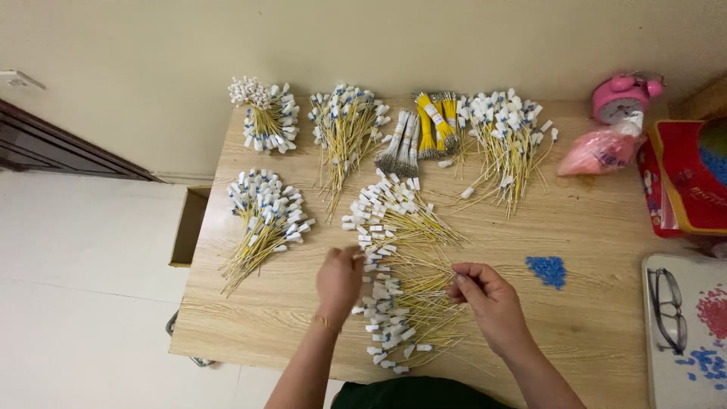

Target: Attaching small blue plastic connectors to the ends of pre-prepared wire bundles on a workbench.

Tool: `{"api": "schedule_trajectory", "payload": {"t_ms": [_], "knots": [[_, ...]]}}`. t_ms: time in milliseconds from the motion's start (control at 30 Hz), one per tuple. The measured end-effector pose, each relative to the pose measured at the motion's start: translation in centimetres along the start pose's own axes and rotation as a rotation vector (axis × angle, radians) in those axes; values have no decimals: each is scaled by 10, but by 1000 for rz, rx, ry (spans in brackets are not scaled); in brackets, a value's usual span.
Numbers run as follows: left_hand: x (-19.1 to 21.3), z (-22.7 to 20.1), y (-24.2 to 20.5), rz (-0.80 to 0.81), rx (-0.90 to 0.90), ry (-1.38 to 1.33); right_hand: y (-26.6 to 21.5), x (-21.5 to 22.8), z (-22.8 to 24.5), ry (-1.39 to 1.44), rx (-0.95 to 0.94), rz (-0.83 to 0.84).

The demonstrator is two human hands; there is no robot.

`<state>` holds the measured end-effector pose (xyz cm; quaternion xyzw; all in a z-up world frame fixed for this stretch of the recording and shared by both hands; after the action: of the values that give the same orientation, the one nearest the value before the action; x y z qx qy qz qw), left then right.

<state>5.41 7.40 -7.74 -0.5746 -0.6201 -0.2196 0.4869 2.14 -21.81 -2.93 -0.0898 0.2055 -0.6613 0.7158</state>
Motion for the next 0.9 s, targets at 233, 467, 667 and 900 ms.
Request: {"api": "schedule_trajectory", "payload": {"t_ms": [233,467,667,900], "knots": [[-15,20,28,-20,-81,-23,1,-2,8,124,-41,15],[43,-17,-4,131,58,-255,7,-17,23,169,-53,41],[69,-75,-65,288,148,-897,1,-46,47,-41,58,94],[56,-109,-93,360,-53,-1218,-19,-71,91,-386,435,104]]}}
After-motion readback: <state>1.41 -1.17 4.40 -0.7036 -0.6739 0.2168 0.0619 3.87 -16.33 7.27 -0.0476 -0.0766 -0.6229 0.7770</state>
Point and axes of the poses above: each hand's wrist, its own y-axis towards the middle knuckle, its own x-axis out of the back of the hand, z = x × y, the point moved 6 cm from there along y, towards the middle knuckle, and after that the axes turned 5 degrees about z, right-handed, at the moved point
